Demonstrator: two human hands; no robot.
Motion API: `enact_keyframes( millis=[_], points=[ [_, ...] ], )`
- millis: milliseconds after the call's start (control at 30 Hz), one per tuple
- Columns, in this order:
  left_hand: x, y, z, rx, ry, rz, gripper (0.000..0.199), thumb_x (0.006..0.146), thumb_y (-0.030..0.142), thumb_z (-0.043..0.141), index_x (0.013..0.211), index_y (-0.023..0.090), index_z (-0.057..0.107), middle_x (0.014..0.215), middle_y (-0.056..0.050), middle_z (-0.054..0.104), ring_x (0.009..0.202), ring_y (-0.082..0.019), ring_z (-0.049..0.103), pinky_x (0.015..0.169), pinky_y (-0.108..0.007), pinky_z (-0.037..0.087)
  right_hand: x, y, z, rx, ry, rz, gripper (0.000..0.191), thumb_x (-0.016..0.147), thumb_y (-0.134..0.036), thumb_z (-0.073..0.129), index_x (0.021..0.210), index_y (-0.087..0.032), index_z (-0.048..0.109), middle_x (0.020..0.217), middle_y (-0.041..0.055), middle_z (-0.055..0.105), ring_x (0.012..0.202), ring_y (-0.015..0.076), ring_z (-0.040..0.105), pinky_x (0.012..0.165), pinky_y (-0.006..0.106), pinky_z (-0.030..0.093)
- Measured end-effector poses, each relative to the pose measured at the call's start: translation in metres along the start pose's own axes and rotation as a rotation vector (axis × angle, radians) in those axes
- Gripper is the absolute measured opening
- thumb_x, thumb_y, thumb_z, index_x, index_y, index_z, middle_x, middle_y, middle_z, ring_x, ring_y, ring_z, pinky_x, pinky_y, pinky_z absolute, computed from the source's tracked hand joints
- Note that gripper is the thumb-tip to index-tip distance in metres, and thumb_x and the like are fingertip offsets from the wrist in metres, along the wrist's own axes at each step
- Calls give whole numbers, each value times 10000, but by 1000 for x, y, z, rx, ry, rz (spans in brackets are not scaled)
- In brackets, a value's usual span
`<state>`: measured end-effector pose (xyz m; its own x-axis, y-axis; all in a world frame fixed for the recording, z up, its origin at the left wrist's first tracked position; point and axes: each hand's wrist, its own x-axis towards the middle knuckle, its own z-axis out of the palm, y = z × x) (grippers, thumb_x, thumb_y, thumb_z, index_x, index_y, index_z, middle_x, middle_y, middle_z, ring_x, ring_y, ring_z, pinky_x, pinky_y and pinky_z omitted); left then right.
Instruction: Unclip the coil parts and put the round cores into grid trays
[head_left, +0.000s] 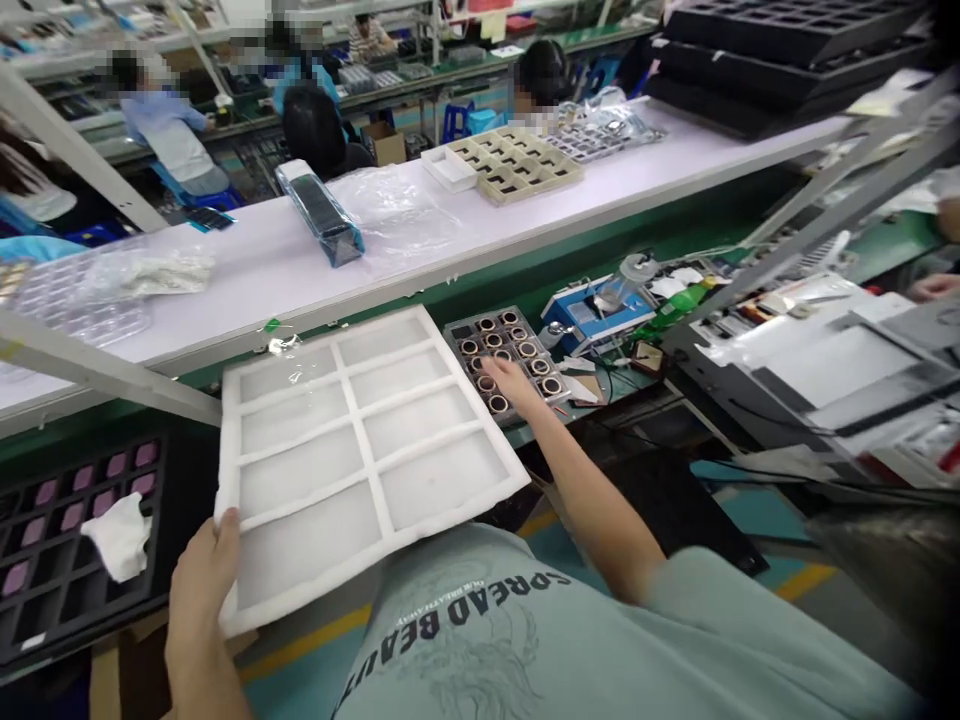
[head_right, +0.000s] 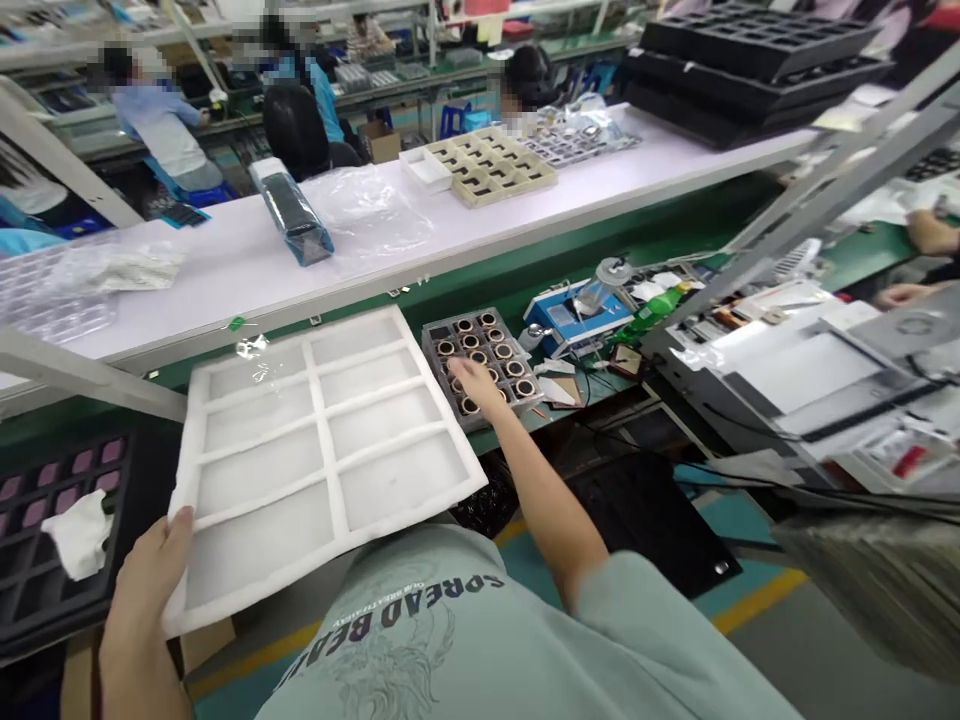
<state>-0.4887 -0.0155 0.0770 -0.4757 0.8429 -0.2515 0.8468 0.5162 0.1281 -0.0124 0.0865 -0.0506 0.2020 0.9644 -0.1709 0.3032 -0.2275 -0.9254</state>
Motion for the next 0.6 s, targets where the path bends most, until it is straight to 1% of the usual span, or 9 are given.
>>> enact_keyframes(
  millis=[67,100,167,267,333,400,500,567,600],
  points=[
    [-13,1,-4,32,-33,-46,479,924,511,308,944,158,631,1035,-217,692,973,-382,648,800,-438,495,-55,2,-6,209,-198,85,548,965,-583,441,1261,-175,655,1183,109,714,1042,249,667,878,365,546],
    [-20,2,-4,19,-27,-37,463,933,503,298,905,168,616,1010,-203,693,958,-370,648,784,-418,488,-79,3,-10,272,-269,85,547,937,-592,497,1278,-190,644,1217,99,704,1072,251,660,899,368,545],
    [-34,5,-2,-37,-5,1,431,937,501,308,823,187,580,946,-165,695,909,-335,649,745,-377,472,-119,3,-25,327,-300,61,581,844,-565,650,1295,-200,622,1269,90,684,1106,266,650,919,373,548],
    [-56,17,16,-150,-1,79,398,930,497,352,799,192,573,894,-122,694,860,-291,646,708,-329,451,-155,0,-66,345,-206,72,641,785,-534,714,1326,-213,587,1326,85,656,1137,285,648,904,366,564],
    [-73,33,37,-212,-20,129,402,934,496,357,850,185,598,900,-119,698,876,-287,645,717,-322,449,-173,2,-103,302,-117,107,654,780,-540,713,1336,-220,584,1326,84,658,1134,291,656,876,355,579],
    [-93,56,59,-273,-56,185,410,943,492,358,927,175,617,947,-126,708,918,-292,647,748,-328,452,-196,12,-145,221,-38,154,671,768,-562,713,1327,-209,599,1264,93,694,1090,306,678,828,358,596],
    [-129,99,87,-363,-144,283,415,961,477,364,1031,163,626,1030,-139,714,946,-290,653,779,-335,454,-238,43,-207,86,88,241,731,756,-621,690,1334,-182,603,1157,114,739,1000,353,708,734,398,620],
    [-150,126,101,-392,-205,341,427,972,484,361,1054,156,623,1027,-147,714,917,-285,658,761,-332,452,-269,72,-243,17,151,286,788,773,-657,646,1418,-214,546,1121,112,753,946,387,720,696,452,630],
    [-158,138,106,-394,-224,371,426,975,487,362,1049,157,622,1013,-147,714,903,-284,658,749,-330,448,-284,88,-258,-9,166,293,811,791,-670,612,1475,-254,487,1102,107,758,919,395,725,682,478,633]
  ],
)
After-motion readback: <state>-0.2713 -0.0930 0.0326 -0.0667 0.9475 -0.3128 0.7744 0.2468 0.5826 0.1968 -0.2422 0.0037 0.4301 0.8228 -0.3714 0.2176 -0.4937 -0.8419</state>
